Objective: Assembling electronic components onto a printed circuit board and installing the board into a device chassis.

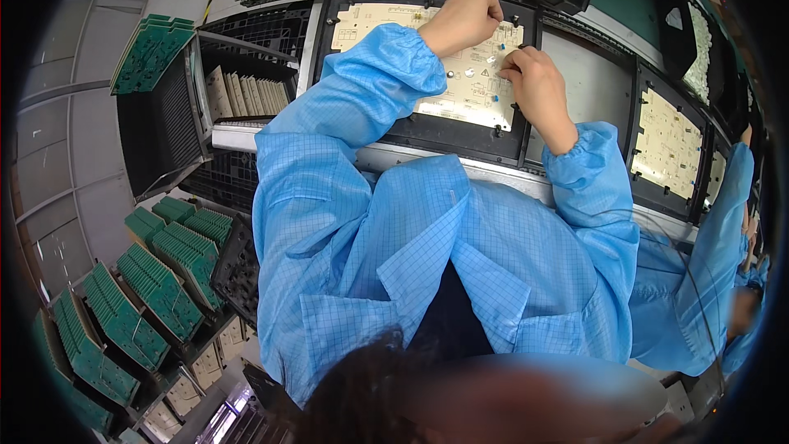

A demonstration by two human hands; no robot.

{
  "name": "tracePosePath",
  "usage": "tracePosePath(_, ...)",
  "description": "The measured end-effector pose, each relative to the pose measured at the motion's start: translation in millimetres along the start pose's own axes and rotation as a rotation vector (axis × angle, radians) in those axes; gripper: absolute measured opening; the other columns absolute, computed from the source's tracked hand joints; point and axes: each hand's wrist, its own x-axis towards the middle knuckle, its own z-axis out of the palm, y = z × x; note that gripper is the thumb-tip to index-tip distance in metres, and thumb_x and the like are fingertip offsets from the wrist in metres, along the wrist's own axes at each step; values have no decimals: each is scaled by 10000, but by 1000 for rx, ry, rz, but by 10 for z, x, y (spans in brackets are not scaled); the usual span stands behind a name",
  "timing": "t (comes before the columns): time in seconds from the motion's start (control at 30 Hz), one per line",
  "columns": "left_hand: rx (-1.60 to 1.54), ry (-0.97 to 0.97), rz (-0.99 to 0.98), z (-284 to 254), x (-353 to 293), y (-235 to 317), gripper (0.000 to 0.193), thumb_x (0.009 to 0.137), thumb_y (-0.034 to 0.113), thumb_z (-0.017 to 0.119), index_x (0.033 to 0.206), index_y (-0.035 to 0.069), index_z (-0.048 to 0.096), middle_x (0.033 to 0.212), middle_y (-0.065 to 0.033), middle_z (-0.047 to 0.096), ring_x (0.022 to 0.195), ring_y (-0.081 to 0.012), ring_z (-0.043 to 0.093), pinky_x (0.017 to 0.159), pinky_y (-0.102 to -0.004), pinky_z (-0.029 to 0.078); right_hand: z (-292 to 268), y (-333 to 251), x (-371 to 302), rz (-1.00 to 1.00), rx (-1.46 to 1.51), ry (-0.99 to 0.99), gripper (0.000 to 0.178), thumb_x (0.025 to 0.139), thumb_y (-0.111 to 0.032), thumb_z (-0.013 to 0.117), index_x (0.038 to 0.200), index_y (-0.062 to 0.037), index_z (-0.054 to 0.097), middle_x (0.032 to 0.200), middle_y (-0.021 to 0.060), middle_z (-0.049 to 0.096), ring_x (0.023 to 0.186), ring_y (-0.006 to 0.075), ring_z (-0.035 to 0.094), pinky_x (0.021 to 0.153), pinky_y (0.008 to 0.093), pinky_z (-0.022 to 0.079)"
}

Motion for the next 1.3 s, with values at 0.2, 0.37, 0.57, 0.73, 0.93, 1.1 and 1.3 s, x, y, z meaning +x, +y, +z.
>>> tracePosePath(0.2, -30, -19, -20, 75, 14, -12, 170, 820, 93, 693, 912, -47, 724, 794, -167, 715, 714, -244, 697, 673, -327, 544, 40, -5, -32, 54, 4, 45, 60, 856, -75, 646, 889, -28, 625, 862, 136, 639, 856, 343, 613, 732, 427, 490)
tracePosePath(0.37, -84, -15, -29, 77, 25, 31, 146, 779, 77, 642, 803, -43, 722, 777, -203, 693, 771, -352, 690, 750, -414, 542, 9, 31, -37, 165, 95, 32, 43, 891, -57, 611, 900, -21, 589, 882, 173, 642, 851, 374, 609, 726, 425, 496)
tracePosePath(0.57, 30, -30, -1, 127, 47, 63, 138, 779, 65, 634, 779, -39, 726, 769, -223, 686, 770, -367, 690, 758, -430, 548, -19, 203, -28, 250, 361, 191, 86, 937, -4, 562, 993, -7, 627, 856, 124, 657, 711, 203, 623, 648, 335, 511)
tracePosePath(0.73, 122, -14, 40, 164, 12, 125, 173, 823, 82, 661, 942, -35, 707, 862, -215, 696, 840, -353, 683, 786, -408, 529, -56, 443, 118, 481, 693, 145, 171, 951, -51, 606, 1081, 49, 652, 864, 52, 670, 725, 84, 594, 644, 223, 508)
tracePosePath(0.93, 139, -106, 58, 81, -368, 219, 205, 832, 86, 664, 998, -33, 681, 923, -219, 689, 895, -371, 664, 821, -429, 518, -75, 583, 409, 394, 471, 15, 170, 924, -62, 617, 1048, 37, 679, 861, 51, 693, 765, 86, 623, 650, 225, 509)
tracePosePath(1.1, 80, -151, 29, 131, -419, 118, 174, 783, 26, 676, 947, -27, 698, 916, -261, 673, 924, -399, 639, 856, -438, 507, -37, 495, 598, 308, 256, -3, 258, 794, -64, 664, 1044, -21, 617, 745, 73, 673, 699, 147, 638, 640, 297, 492)
tracePosePath(1.3, 116, -135, 39, 149, -434, 120, 120, 749, 8, 655, 848, -24, 714, 835, -245, 677, 902, -387, 644, 850, -445, 502, 48, 489, 681, 289, 171, -11, 288, 749, -42, 639, 1031, -19, 589, 740, 102, 652, 711, 236, 645, 658, 348, 493)
